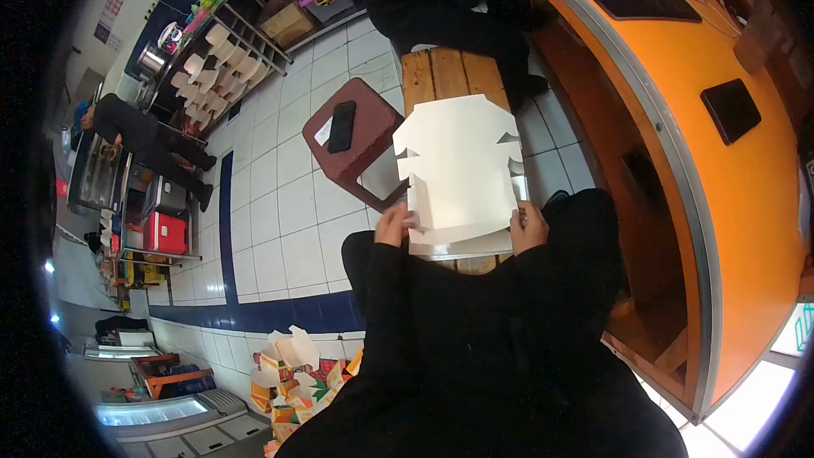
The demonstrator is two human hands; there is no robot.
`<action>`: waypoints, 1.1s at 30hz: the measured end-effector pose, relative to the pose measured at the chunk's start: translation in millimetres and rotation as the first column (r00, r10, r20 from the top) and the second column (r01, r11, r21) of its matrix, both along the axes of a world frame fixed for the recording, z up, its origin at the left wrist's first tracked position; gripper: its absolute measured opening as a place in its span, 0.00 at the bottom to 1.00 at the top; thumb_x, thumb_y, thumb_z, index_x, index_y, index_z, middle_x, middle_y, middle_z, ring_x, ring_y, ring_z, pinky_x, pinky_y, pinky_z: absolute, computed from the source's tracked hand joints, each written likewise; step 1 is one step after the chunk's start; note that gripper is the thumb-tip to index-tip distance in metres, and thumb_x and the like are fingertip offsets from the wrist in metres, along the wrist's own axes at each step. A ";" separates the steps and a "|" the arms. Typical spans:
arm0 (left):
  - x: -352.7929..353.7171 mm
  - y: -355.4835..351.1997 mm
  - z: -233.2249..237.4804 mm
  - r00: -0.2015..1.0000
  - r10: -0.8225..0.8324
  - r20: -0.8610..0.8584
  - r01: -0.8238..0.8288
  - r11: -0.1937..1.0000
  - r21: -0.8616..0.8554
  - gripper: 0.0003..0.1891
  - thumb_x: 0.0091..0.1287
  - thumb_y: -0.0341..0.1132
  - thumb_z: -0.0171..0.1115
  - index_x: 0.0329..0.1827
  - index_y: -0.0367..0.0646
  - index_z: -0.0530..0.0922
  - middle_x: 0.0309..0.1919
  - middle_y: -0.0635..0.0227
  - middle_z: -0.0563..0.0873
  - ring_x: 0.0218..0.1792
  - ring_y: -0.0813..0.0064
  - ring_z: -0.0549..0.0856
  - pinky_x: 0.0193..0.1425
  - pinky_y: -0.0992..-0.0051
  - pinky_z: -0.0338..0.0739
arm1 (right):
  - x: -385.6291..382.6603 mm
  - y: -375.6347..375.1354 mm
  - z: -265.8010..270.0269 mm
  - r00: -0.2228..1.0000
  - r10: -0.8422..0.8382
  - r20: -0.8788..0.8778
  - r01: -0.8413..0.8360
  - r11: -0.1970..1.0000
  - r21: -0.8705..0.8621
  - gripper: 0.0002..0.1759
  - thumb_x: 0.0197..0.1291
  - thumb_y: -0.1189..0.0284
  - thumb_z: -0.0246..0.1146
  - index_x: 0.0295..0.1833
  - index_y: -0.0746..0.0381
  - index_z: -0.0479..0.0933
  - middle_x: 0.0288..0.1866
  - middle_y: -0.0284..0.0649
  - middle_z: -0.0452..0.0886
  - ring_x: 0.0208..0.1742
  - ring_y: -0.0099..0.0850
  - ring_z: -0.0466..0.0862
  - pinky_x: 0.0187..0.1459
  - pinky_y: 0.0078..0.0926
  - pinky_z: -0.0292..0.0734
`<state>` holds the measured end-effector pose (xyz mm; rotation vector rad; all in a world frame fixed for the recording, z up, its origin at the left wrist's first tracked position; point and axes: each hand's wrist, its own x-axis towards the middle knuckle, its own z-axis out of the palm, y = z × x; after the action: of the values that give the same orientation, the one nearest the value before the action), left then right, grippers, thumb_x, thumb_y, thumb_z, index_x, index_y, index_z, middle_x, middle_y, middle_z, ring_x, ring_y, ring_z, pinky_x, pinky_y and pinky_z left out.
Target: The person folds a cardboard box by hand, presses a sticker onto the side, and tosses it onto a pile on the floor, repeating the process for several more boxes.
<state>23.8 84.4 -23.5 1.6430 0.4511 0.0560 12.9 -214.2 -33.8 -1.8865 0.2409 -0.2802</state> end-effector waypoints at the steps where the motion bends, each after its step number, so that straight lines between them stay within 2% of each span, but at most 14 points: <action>1: -0.3 6.7 -12.4 0.975 -0.220 -0.040 0.184 0.892 -0.414 0.21 0.74 0.44 0.58 0.63 0.42 0.76 0.46 0.65 0.84 0.42 0.71 0.84 0.42 0.72 0.79 | -0.7 2.2 2.4 1.000 0.005 0.002 -0.005 1.000 0.001 0.10 0.63 0.75 0.61 0.49 0.67 0.78 0.42 0.48 0.82 0.37 0.42 0.86 0.37 0.33 0.82; 4: -9.0 -11.7 -1.6 0.951 -0.292 -0.100 0.181 0.788 -0.589 0.25 0.74 0.47 0.57 0.69 0.43 0.70 0.52 0.67 0.82 0.45 0.72 0.83 0.43 0.73 0.80 | -5.3 7.1 21.2 0.997 0.065 0.034 -0.060 0.989 -0.136 0.10 0.63 0.75 0.62 0.49 0.66 0.78 0.42 0.48 0.82 0.38 0.42 0.86 0.36 0.32 0.82; 5: 0.0 -5.5 -28.7 0.933 -0.352 -0.074 0.265 0.812 -0.521 0.28 0.73 0.47 0.59 0.71 0.44 0.68 0.54 0.68 0.81 0.46 0.73 0.83 0.43 0.71 0.81 | -6.2 6.0 19.7 0.996 0.090 0.008 -0.088 0.988 -0.125 0.10 0.64 0.76 0.61 0.50 0.67 0.77 0.44 0.47 0.81 0.39 0.38 0.87 0.37 0.30 0.83; 10: -1.9 -13.3 -3.4 0.938 -0.346 -0.018 0.269 0.759 -0.593 0.31 0.69 0.46 0.64 0.71 0.42 0.67 0.53 0.65 0.81 0.47 0.71 0.84 0.43 0.67 0.85 | -7.1 7.4 28.8 0.991 0.136 0.014 -0.134 0.984 -0.116 0.10 0.66 0.77 0.60 0.51 0.68 0.77 0.44 0.45 0.81 0.40 0.32 0.87 0.39 0.26 0.82; 12: -0.1 -17.1 -6.7 0.947 -0.318 -0.034 0.275 0.863 -0.424 0.31 0.67 0.43 0.67 0.69 0.39 0.68 0.53 0.62 0.82 0.47 0.68 0.86 0.44 0.65 0.86 | -7.3 6.9 28.2 0.987 0.160 0.026 -0.155 0.976 -0.155 0.10 0.66 0.77 0.60 0.51 0.68 0.77 0.44 0.46 0.81 0.37 0.32 0.87 0.38 0.25 0.82; 14: -1.9 -18.9 -3.8 0.955 -0.283 -0.085 0.223 0.879 -0.422 0.30 0.65 0.37 0.69 0.67 0.37 0.69 0.50 0.60 0.83 0.46 0.66 0.87 0.45 0.64 0.86 | -7.7 8.7 27.6 0.987 0.158 0.018 -0.154 0.979 -0.135 0.12 0.65 0.76 0.62 0.52 0.67 0.77 0.45 0.45 0.80 0.39 0.33 0.86 0.40 0.27 0.82; 16: -2.2 -21.2 -12.4 0.976 -0.212 -0.047 0.179 0.909 -0.378 0.23 0.64 0.36 0.70 0.59 0.35 0.77 0.47 0.62 0.85 0.48 0.74 0.84 0.50 0.72 0.80 | -8.2 14.7 39.5 0.987 0.157 0.013 -0.155 0.981 -0.116 0.13 0.64 0.75 0.63 0.53 0.66 0.77 0.45 0.45 0.80 0.42 0.35 0.85 0.41 0.28 0.81; 19: 0.5 -22.1 -21.7 0.986 -0.148 -0.075 0.108 0.917 -0.384 0.23 0.64 0.35 0.70 0.59 0.35 0.77 0.46 0.63 0.85 0.47 0.73 0.84 0.50 0.73 0.79 | -16.4 29.1 83.2 0.972 0.062 0.225 0.019 0.940 -0.342 0.18 0.58 0.72 0.68 0.55 0.61 0.79 0.48 0.43 0.78 0.50 0.39 0.80 0.50 0.35 0.77; 21: 2.8 -25.3 -19.1 0.991 -0.115 -0.064 0.073 0.886 -0.458 0.22 0.65 0.34 0.70 0.60 0.37 0.75 0.46 0.63 0.85 0.46 0.72 0.86 0.49 0.71 0.82 | -21.8 34.8 104.6 0.858 0.442 0.261 -0.224 0.780 -0.584 0.22 0.52 0.69 0.72 0.55 0.56 0.79 0.49 0.42 0.77 0.56 0.42 0.75 0.56 0.40 0.71; 22: 2.8 -27.6 -17.9 0.995 -0.086 -0.057 0.043 0.847 -0.530 0.22 0.65 0.32 0.69 0.61 0.39 0.74 0.46 0.64 0.85 0.45 0.71 0.87 0.47 0.70 0.84 | -27.0 43.8 104.8 0.859 0.441 0.260 -0.223 0.780 -0.585 0.22 0.52 0.69 0.72 0.55 0.56 0.79 0.49 0.42 0.77 0.56 0.42 0.75 0.56 0.40 0.71; 24: 2.7 -33.0 -16.1 0.996 -0.081 -0.028 0.053 0.844 -0.533 0.23 0.65 0.32 0.70 0.62 0.39 0.74 0.47 0.64 0.85 0.45 0.72 0.86 0.47 0.71 0.84 | -39.1 64.6 101.3 0.711 0.672 0.204 -0.400 0.627 -0.668 0.22 0.49 0.68 0.74 0.52 0.55 0.80 0.47 0.40 0.77 0.53 0.42 0.75 0.55 0.39 0.69; 28: -1.6 -40.6 -10.6 0.997 -0.074 0.033 0.081 0.863 -0.498 0.25 0.65 0.33 0.71 0.64 0.41 0.72 0.48 0.64 0.84 0.46 0.73 0.86 0.48 0.73 0.83 | -46.6 91.2 88.0 0.675 0.694 0.251 -0.366 0.611 -0.702 0.15 0.51 0.70 0.72 0.44 0.57 0.79 0.40 0.39 0.76 0.47 0.42 0.77 0.51 0.39 0.70; 31: -1.7 -41.8 -8.9 0.998 -0.059 0.001 0.049 0.816 -0.576 0.29 0.64 0.33 0.72 0.67 0.42 0.69 0.49 0.63 0.84 0.44 0.71 0.86 0.42 0.70 0.85 | -41.9 96.5 69.5 0.811 0.516 0.277 -0.282 0.759 -0.587 0.08 0.55 0.72 0.69 0.36 0.59 0.76 0.33 0.39 0.76 0.40 0.41 0.77 0.47 0.39 0.69; 33: -2.1 -47.2 2.2 0.997 -0.076 -0.007 0.055 0.780 -0.623 0.30 0.64 0.33 0.72 0.68 0.42 0.68 0.49 0.62 0.84 0.43 0.70 0.86 0.40 0.69 0.86 | -37.5 95.1 64.1 0.931 0.328 0.163 -0.231 0.871 -0.433 0.09 0.57 0.71 0.67 0.35 0.60 0.73 0.32 0.40 0.75 0.38 0.42 0.77 0.46 0.40 0.68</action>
<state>21.7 37.2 -21.4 0.9976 0.3809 -0.1606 -24.6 -119.1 30.3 -2.2462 -0.2759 -0.3681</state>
